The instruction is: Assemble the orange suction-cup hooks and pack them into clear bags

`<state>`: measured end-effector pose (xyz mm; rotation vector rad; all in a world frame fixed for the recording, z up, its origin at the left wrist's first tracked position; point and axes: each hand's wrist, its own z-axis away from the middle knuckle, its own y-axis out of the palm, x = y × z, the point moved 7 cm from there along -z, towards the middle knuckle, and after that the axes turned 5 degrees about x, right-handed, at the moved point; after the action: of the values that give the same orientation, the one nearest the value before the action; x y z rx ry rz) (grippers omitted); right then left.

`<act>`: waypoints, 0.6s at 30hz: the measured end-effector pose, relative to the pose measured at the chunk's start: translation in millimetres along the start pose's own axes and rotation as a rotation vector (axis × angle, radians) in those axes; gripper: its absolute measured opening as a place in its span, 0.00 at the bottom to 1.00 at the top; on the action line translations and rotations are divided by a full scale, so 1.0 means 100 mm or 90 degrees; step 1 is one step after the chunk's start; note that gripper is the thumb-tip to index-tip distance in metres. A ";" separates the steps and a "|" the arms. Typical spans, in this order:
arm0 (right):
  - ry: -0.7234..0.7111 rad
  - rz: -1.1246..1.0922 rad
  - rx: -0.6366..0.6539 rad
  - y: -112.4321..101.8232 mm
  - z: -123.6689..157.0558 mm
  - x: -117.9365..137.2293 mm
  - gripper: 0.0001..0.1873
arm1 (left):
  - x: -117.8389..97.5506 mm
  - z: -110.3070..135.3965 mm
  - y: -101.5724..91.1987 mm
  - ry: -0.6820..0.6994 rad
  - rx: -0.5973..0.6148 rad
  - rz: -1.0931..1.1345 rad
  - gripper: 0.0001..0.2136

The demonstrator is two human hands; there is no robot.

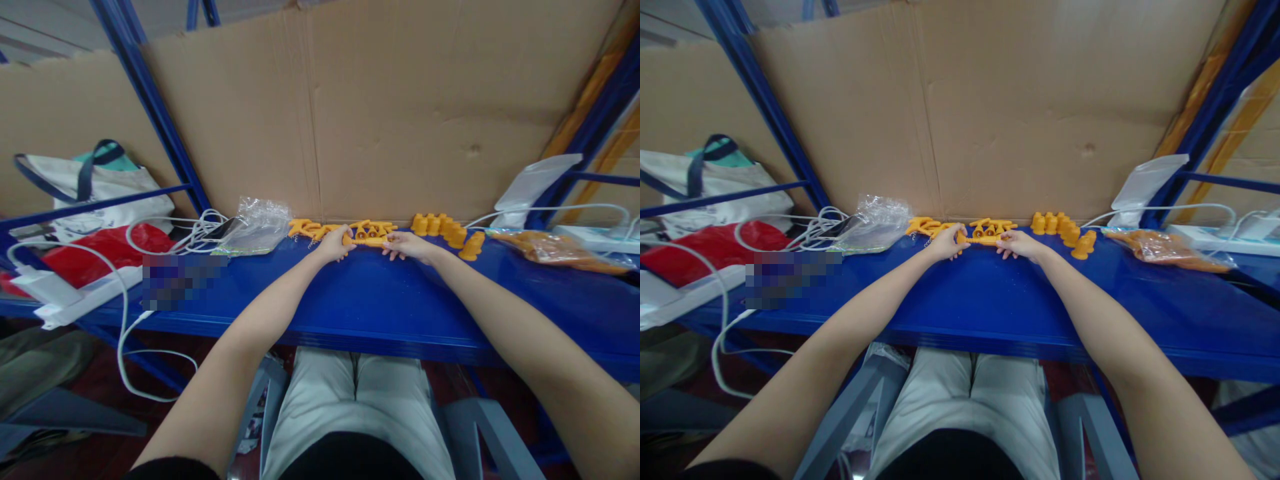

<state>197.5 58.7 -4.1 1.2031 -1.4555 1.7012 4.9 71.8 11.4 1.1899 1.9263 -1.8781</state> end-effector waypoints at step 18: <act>0.036 -0.038 0.002 0.02 0.05 0.03 0.09 | -0.08 0.05 -0.03 0.010 0.006 0.052 0.10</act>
<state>196.2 53.4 -2.4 1.1795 -1.3703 1.6851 6.7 64.7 17.8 1.2696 1.8478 -1.8445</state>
